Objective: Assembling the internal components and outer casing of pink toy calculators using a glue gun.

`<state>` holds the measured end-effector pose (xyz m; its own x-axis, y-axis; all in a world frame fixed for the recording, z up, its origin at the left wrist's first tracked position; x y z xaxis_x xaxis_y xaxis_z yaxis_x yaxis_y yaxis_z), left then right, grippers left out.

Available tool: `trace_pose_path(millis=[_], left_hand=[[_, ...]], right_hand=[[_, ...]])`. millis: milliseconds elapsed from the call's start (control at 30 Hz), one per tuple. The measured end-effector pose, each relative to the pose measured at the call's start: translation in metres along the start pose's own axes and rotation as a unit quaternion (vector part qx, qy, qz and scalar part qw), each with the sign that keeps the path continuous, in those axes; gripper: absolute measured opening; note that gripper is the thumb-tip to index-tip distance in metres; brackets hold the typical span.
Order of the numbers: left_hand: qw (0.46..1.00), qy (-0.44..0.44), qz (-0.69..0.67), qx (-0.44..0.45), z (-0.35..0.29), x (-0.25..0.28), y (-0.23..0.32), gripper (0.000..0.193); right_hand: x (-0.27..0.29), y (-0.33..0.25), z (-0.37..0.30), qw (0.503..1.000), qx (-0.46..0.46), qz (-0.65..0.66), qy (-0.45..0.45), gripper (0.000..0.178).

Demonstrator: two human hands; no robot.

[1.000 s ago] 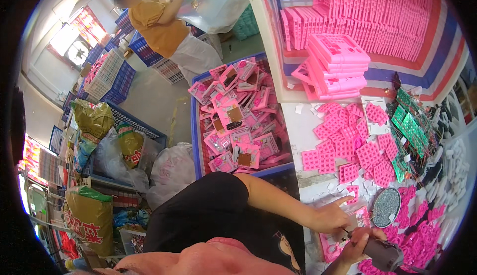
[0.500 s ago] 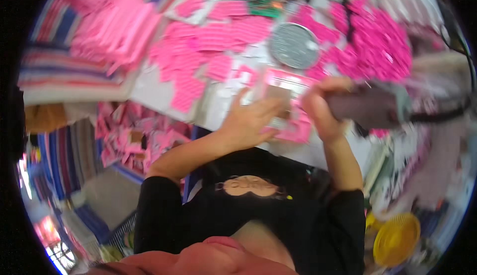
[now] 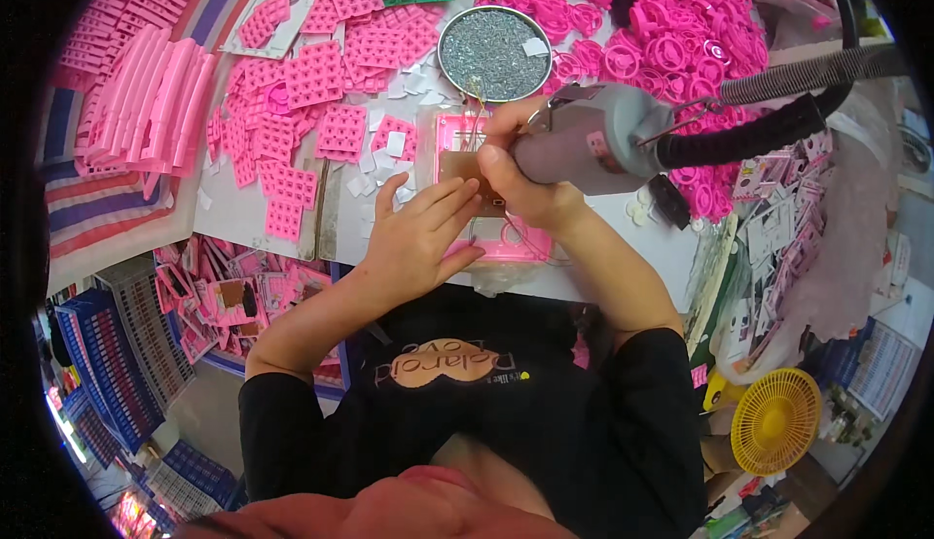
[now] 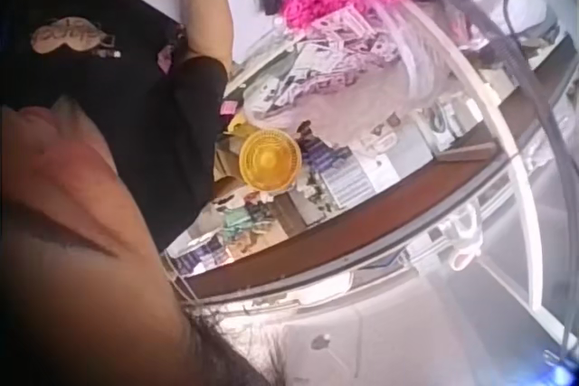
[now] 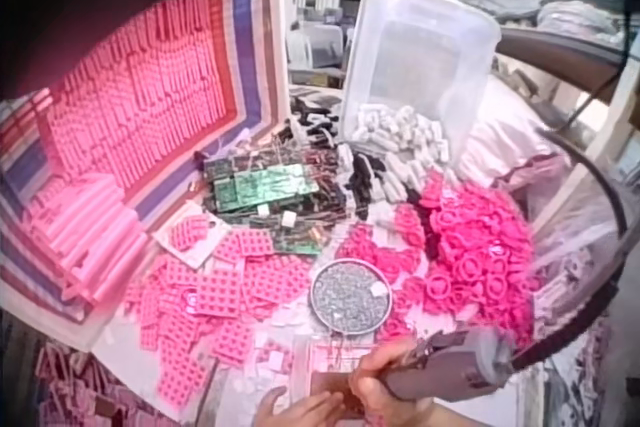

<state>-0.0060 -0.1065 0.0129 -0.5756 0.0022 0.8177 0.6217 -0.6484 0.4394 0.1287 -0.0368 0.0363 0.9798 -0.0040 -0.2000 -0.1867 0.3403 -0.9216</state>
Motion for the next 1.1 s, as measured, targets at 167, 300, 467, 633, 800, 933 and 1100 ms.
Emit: trace_pose_path(millis=[167, 300, 467, 633, 800, 933, 1100], left_hand=[[1.000, -0.001, -0.008, 0.011, 0.002, 0.001, -0.002, 0.057], [1.000, -0.007, -0.009, 0.009, 0.004, 0.000, -0.001, 0.060], [1.000, -0.016, 0.000, 0.001, 0.009, 0.001, -0.002, 0.051], [0.987, -0.109, -0.107, 0.042, 0.091, -0.012, -0.056, 0.025], [0.986, 0.041, 0.162, -0.018, 0.172, -0.029, -0.117, 0.013], [0.981, 0.013, 0.194, -0.015, 0.183, -0.049, -0.122, 0.014], [0.974, 0.057, 0.218, -0.017, 0.198, -0.059, -0.120, 0.014]], right_hand=[[-0.008, -0.001, 0.000, 0.992, 0.043, -0.086, -0.080, 0.024], [-0.013, -0.003, 0.002, 0.987, 0.064, -0.113, -0.099, 0.025], [-0.012, -0.011, 0.015, 0.995, 0.005, -0.041, -0.090, 0.029], [0.006, -0.061, 0.036, 0.981, 0.050, 0.172, -0.076, 0.034], [0.011, -0.057, 0.030, 0.994, 0.042, 0.086, -0.042, 0.032], [0.031, -0.048, 0.016, 0.999, 0.020, 0.040, 0.031, 0.036], [0.021, -0.040, 0.023, 0.993, -0.009, 0.118, 0.008, 0.030]])
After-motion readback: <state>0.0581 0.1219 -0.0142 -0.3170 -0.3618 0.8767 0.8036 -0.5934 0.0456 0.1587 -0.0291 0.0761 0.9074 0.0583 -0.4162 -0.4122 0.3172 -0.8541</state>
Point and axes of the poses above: each hand's wrist, its own z-axis towards the middle knuckle, its own x-axis out of the back of the hand, y = z × x, the point moved 9 cm from there along z, towards the middle knuckle, and after that the axes turned 11 degrees about y, right-handed, at the moved point
